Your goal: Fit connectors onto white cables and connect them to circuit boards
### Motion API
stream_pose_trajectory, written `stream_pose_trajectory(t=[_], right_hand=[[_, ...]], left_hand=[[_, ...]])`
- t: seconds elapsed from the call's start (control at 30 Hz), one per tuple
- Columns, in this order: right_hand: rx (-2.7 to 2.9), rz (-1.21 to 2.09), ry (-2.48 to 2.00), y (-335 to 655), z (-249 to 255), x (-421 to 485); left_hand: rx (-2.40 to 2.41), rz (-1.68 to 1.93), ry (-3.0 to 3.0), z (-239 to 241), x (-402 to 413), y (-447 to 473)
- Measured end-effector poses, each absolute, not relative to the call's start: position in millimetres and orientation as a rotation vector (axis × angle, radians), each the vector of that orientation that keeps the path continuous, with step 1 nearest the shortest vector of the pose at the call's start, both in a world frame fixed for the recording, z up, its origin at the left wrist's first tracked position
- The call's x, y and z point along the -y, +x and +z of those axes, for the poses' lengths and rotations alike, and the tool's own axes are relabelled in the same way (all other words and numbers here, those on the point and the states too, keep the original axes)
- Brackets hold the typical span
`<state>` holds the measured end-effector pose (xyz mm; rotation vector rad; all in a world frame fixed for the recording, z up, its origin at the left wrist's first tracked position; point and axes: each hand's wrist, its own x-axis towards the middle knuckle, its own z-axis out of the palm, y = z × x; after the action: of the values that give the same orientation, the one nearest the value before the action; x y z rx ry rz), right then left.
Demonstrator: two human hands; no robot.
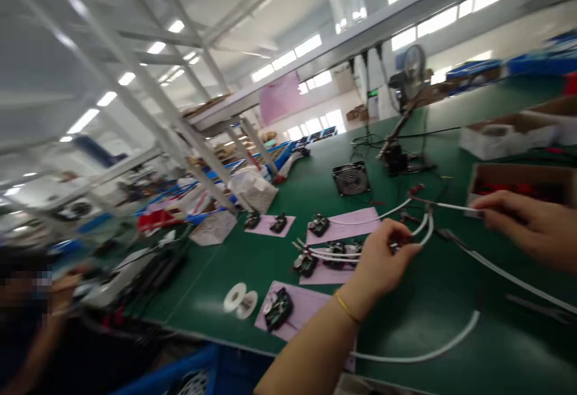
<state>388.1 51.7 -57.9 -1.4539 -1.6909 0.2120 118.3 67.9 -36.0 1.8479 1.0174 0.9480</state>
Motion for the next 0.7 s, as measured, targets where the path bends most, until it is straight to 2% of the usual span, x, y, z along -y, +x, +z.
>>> stream_pose_trajectory(t=[0.2, 0.7], right_hand=[[1.676, 0.581, -1.322, 380.2, -62.4, -33.5], [1.737, 0.739, -1.13, 372.4, -48.0, -17.7]], left_hand=[[-0.921, 0.936, 1.644, -60.2, -89.9, 110.6], [-0.814, 0.873, 1.374, -51.2, -79.9, 104.0]])
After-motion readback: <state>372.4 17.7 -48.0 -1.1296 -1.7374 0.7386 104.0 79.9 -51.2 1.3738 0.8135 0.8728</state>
